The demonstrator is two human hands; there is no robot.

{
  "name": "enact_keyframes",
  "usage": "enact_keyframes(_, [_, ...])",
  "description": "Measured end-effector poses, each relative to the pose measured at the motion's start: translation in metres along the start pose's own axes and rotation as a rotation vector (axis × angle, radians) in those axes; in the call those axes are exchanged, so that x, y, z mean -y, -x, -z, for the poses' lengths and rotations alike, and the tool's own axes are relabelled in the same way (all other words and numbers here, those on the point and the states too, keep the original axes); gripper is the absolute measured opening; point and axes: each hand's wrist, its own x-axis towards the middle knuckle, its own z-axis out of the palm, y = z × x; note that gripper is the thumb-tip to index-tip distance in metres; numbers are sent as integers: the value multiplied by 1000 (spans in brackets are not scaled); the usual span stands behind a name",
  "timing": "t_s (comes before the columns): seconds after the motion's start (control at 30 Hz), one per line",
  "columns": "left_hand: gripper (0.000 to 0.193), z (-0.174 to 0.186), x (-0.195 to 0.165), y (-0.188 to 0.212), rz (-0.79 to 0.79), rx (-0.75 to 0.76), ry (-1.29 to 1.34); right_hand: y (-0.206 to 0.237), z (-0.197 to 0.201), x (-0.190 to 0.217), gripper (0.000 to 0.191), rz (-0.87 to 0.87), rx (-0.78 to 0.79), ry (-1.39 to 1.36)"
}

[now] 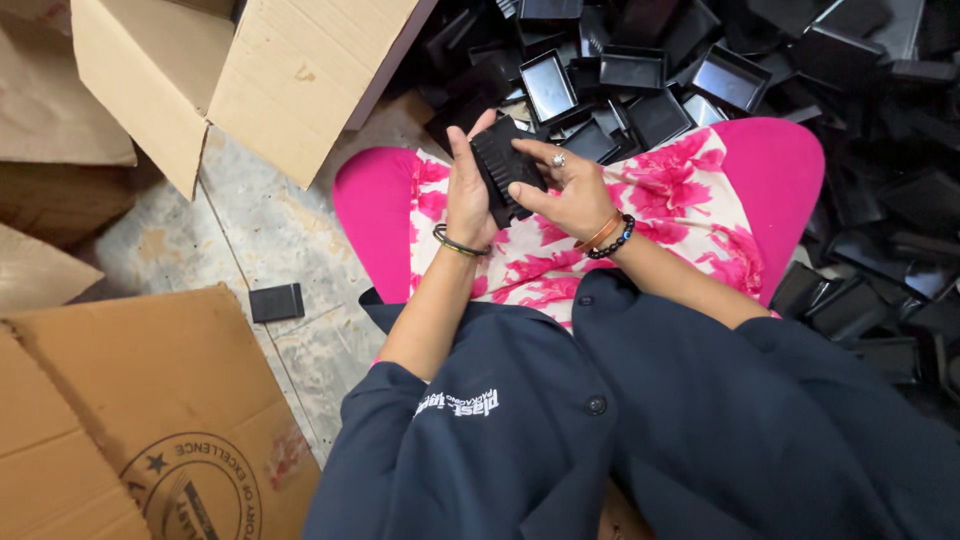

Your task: The person sits cross-legged on a chair and repeatedly picks up small black plastic parts from a large pile on the floor. They handle each part with both hands, briefly inspect it, and place it into a cardboard box to their left. The process continues throughout the clip.

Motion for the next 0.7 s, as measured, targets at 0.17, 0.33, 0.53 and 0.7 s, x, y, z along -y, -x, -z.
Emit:
enact_keyframes(0.17, [76, 0, 17, -18, -30, -82, -59, 6, -1, -15, 54, 79, -52, 209])
enact_keyframes(0.33, [70, 18, 25, -30, 140, -212, 82, 5, 7, -25, 71, 285, 102, 532])
enact_keyframes(0.53, [64, 41, 16, -35, -76, -182, -157, 5, 3, -31, 58, 299, 52, 690])
enact_keyframes(0.7, [66, 67, -26, 4, -570, -268, -1020, -5, -19, -2, 50, 222, 199, 627])
